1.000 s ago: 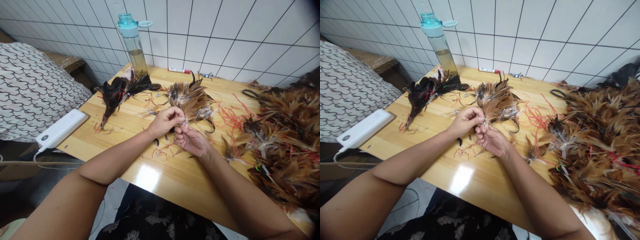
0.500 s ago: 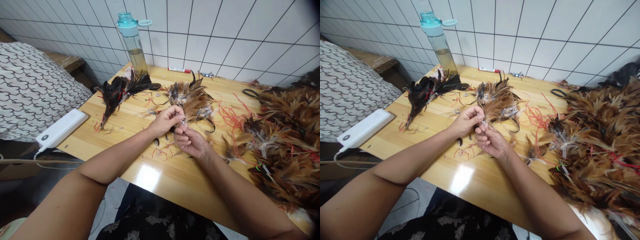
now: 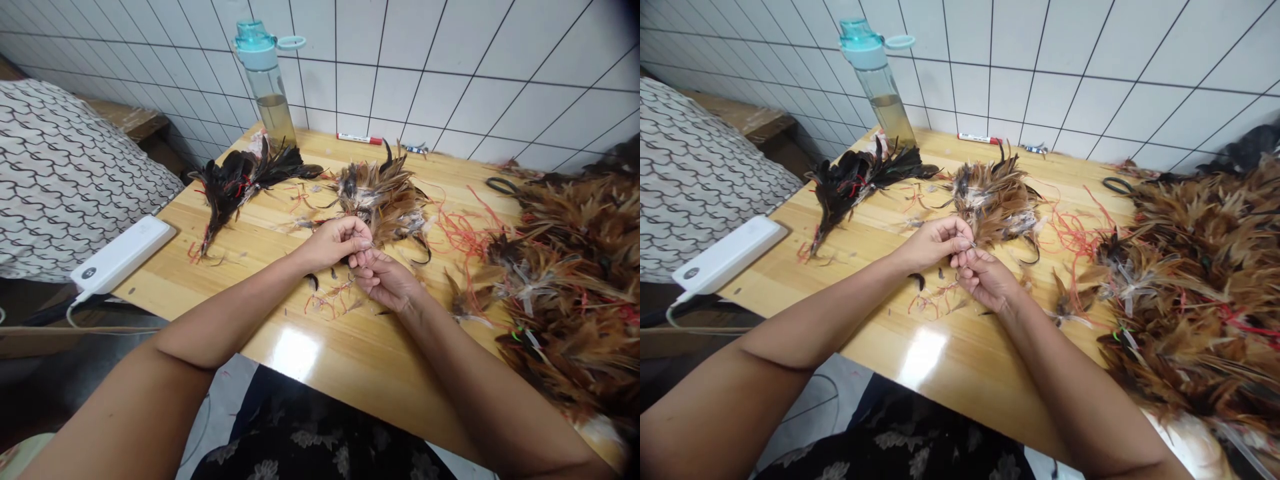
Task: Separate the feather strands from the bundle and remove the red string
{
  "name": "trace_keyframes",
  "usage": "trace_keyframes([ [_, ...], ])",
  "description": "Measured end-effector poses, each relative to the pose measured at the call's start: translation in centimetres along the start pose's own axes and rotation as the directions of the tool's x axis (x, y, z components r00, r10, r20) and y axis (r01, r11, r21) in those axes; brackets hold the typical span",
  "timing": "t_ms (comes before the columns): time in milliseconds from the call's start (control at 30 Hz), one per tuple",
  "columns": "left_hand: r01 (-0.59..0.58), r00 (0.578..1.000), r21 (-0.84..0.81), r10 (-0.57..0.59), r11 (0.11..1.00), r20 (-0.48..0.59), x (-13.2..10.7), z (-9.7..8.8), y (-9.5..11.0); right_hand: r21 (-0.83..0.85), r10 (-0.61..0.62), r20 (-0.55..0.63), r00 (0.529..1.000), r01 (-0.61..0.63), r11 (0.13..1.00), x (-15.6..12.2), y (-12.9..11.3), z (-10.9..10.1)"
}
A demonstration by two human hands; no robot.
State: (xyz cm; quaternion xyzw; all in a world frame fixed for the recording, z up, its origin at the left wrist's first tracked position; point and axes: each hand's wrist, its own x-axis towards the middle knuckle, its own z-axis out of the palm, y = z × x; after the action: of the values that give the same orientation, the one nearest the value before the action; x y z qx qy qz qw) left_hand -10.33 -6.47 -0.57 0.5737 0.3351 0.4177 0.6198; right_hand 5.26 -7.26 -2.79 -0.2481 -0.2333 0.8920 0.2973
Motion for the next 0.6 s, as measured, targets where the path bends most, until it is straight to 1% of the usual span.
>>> trace_keyframes([
  [133, 0.008, 0.999, -0.037, -0.007, 0.999, 0.033, -0.07, -0.3, -0.1, 0.041, -0.033, 0.012, 0.999, 0.032, 0.999, 0.05, -0.24, -0.32],
  [300, -0.019, 0.998, -0.079, 0.023, 0.997, 0.057, -0.12, -0.62, -0.16, 0.07, -0.021, 0.019, 1.0, 0.02, 0.997, -0.01, -0.44, -0.46],
  [400, -0.033, 0.998, -0.08, 0.036, 0.996, 0.042, -0.14, -0.53, -0.14, 0.074, -0.027, 0.017, 1.0, 0.026, 0.997, -0.1, -0.39, -0.29],
  [600, 0.001, 1.0, -0.093, -0.004, 0.996, -0.027, -0.1, -0.08, -0.28, 0.078, -0.033, 0.025, 0.999, 0.031, 0.996, -0.27, -0.18, 0.18],
])
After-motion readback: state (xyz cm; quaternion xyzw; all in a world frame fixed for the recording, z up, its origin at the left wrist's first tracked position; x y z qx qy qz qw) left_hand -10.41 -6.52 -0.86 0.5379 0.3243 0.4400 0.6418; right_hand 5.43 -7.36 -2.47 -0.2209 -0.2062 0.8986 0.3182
